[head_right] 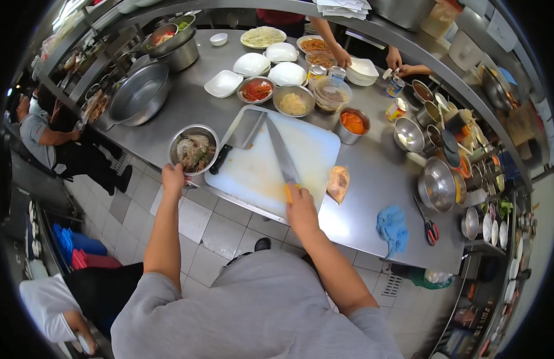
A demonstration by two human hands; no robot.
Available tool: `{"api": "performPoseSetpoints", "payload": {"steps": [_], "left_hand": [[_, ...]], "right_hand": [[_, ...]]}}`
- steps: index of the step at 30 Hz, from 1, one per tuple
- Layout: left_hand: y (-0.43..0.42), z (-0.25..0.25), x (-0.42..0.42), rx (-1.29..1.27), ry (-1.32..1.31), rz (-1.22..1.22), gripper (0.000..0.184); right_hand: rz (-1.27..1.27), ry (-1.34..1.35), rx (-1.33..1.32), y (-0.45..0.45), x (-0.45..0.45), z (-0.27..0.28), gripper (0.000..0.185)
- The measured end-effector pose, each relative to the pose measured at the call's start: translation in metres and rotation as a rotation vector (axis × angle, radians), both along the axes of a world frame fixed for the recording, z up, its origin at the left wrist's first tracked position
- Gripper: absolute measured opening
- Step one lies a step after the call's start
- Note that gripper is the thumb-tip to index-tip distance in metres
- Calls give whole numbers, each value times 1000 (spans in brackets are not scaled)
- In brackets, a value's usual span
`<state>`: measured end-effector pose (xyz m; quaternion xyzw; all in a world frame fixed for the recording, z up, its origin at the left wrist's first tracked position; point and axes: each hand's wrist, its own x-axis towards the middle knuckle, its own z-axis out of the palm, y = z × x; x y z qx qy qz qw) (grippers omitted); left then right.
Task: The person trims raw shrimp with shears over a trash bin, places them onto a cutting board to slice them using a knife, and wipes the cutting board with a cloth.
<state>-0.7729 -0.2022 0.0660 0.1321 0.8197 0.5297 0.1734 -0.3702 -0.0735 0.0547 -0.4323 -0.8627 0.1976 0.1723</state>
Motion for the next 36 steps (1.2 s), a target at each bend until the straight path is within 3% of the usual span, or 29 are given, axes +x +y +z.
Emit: {"api": "performPoseSetpoints", "payload": {"steps": [4,9,11,12,14,17,18,20,27,32,36], "left_hand": [[8,-20,-37,-71,41,-41,20],[14,-37,-59,-53,-142,-149,34],[19,-49,-72,-424,519,-187,52],[23,-36,-62,-420,528,-187,52],[30,0,-20,-374,823,-45,59],[46,6,-9,-347,830,-324,59],[51,12,-6,-360,833,-305,59],[61,21,2,-490,587,-395,60],[72,33,3,-608,615,-382,55],[83,44,-6,-757,838,-571,45],[100,53,-26,-632,774,-440,40]], "right_hand": [[-144,0,-201,-2,35,15,73],[-271,45,-163,-29,101,14,68],[-326,191,-223,-40,119,10,58],[-327,201,-220,-45,125,8,58],[-465,236,-287,-53,141,5,52],[-511,186,-269,-57,164,-5,50],[-489,190,-276,-54,165,-5,50],[-451,172,-135,-56,168,-4,50],[-479,203,-100,-50,176,-6,48],[-474,260,-99,-44,189,-5,47],[-463,357,-186,-51,194,-4,49]]}}
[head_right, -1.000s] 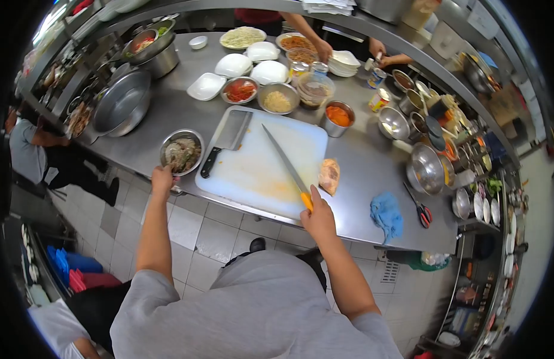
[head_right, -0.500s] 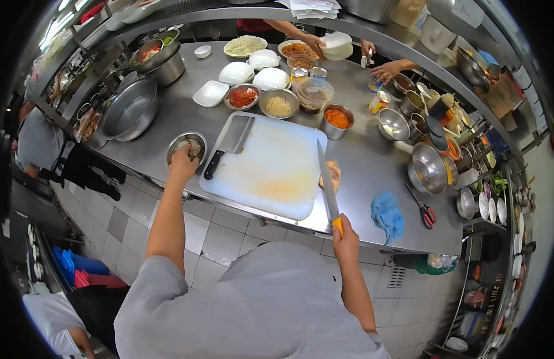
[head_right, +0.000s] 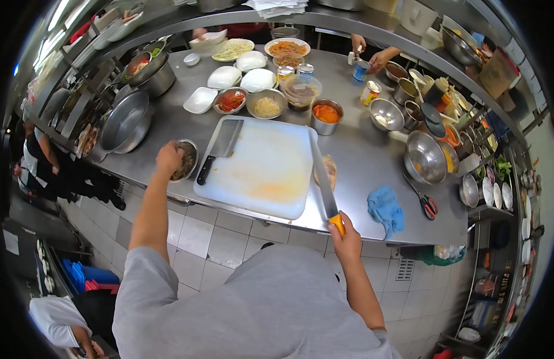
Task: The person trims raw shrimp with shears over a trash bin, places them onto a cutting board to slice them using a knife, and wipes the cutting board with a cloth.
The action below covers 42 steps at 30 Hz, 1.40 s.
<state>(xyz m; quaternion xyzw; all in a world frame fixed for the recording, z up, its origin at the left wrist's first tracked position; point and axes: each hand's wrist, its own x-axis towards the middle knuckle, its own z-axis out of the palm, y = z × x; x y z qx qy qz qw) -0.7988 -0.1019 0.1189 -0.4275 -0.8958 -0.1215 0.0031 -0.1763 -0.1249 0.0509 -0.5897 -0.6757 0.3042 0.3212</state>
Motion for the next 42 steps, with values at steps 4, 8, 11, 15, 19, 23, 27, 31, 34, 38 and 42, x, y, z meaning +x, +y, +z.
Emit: {"api": "performPoseSetpoints", "payload": {"steps": [4,8,11,15,19,23,27,31,34,38,42], "left_hand": [[22,64,52,-178,5,-343,35],[48,54,170,-595,198,-721,32],[57,-17,211,-557,347,-980,27],[52,-31,243,-521,357,-1078,32],[27,-46,240,108,15,-795,33],[12,-39,256,55,-321,-432,44],[18,-69,262,47,-203,-454,40],[20,-61,279,-55,-72,-376,38],[18,-58,280,-69,-30,-396,36],[23,-57,280,-101,-84,-394,36],[28,-57,286,-121,-78,-422,39]], "right_hand": [[95,44,-228,-4,-1,3,44],[219,-67,-191,1,-14,-1,47],[202,31,-507,5,-22,28,61],[238,59,-372,2,-9,-16,58],[233,66,-246,2,-2,-30,57],[274,105,-581,3,0,7,56],[371,187,-593,3,-4,-7,56],[373,199,-575,9,-10,-2,56],[399,137,-652,16,-11,5,56],[395,146,-491,23,-20,-8,55],[406,176,-518,27,-23,-19,56]]}}
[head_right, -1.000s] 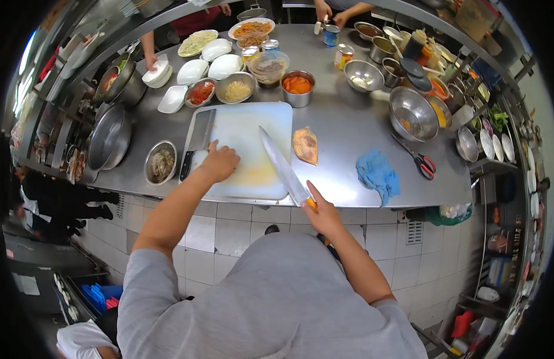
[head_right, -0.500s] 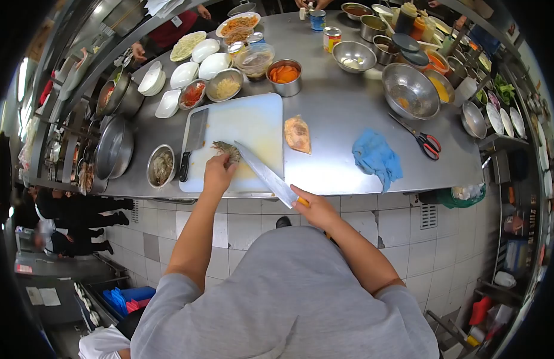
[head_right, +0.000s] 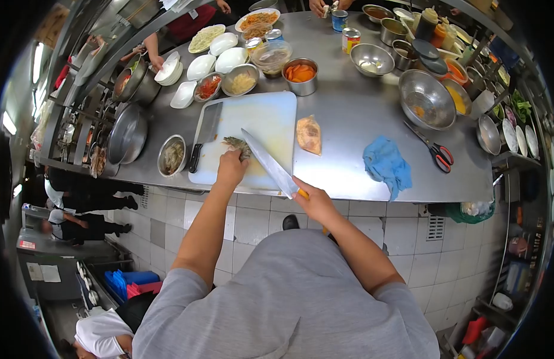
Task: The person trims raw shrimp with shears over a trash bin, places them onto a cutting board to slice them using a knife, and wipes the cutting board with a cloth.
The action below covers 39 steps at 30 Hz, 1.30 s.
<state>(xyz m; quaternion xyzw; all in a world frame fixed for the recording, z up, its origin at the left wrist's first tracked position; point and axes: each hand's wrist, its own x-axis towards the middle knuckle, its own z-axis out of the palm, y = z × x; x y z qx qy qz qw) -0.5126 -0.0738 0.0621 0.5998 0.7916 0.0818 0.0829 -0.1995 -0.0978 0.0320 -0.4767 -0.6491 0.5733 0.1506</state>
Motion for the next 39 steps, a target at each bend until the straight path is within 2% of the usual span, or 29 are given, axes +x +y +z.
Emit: {"api": "performPoseSetpoints", "payload": {"steps": [7,9,10,12,16,18,22,24,34,39], "left_hand": [[-5,-7,2,82,-43,19,39],[-6,-6,2,127,-81,10,27],[-6,-4,2,128,-82,12,27],[-6,-4,0,90,-82,0,26],[-8,-8,-2,156,-112,1,25],[-6,-8,-1,102,-119,11,24],[-2,-12,-1,56,-82,44,35],[-2,-14,0,71,-70,41,32],[2,-19,-7,97,-54,5,22],[0,-18,-5,127,-33,-13,19]], "right_hand": [[8,-4,-14,3,-1,-6,57],[7,-28,-28,6,-2,-5,58],[8,-30,-28,8,0,7,58],[33,-80,-223,11,3,29,59],[40,-44,-191,14,10,18,60],[66,21,31,16,8,0,60],[42,48,-61,3,-1,-8,60],[22,78,-192,-6,7,-2,62],[110,51,-233,12,22,14,65],[139,10,-170,16,24,25,65]]}}
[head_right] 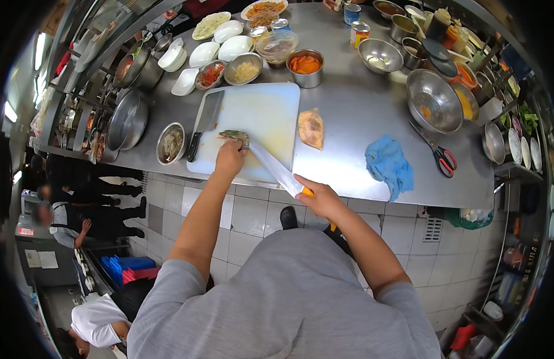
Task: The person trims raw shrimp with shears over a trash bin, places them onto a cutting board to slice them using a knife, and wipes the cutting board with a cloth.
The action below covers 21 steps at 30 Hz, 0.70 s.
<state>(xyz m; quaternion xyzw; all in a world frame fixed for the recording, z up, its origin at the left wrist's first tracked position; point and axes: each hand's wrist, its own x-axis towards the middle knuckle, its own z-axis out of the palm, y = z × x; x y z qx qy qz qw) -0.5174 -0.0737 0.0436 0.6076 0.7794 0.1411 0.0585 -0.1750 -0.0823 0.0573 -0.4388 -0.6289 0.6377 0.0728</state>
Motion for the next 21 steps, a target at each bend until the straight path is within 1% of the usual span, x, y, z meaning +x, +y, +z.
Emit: {"api": "performPoseSetpoints", "payload": {"steps": [1,2,3,4,6,10,13,15,18,19,21], "left_hand": [[0,0,0,-2,1,-3,19],[1,1,-2,-65,-10,7,24],[3,3,-4,-124,-18,17,28],[3,4,-3,-121,-14,16,28],[0,2,1,-12,-47,64,28],[-3,0,0,64,-120,99,26],[-3,2,1,118,-147,64,22],[-3,0,2,141,-248,158,20],[-4,-1,4,214,-217,170,19],[-3,1,6,209,-218,172,19],[-3,7,7,100,-215,208,19]], "right_hand": [[11,-38,21,0,0,1,65],[9,-37,20,-3,2,1,65],[1,-17,-40,-7,5,0,65],[-7,5,-98,-12,7,-1,65],[7,38,-62,-21,14,-9,65],[5,63,5,-18,15,-20,64],[29,23,-35,-13,6,-17,65],[24,33,-38,-18,12,-16,65],[34,50,-41,-19,17,-18,65],[45,55,-50,-20,19,-19,65],[54,35,-69,-21,13,-19,66]]}}
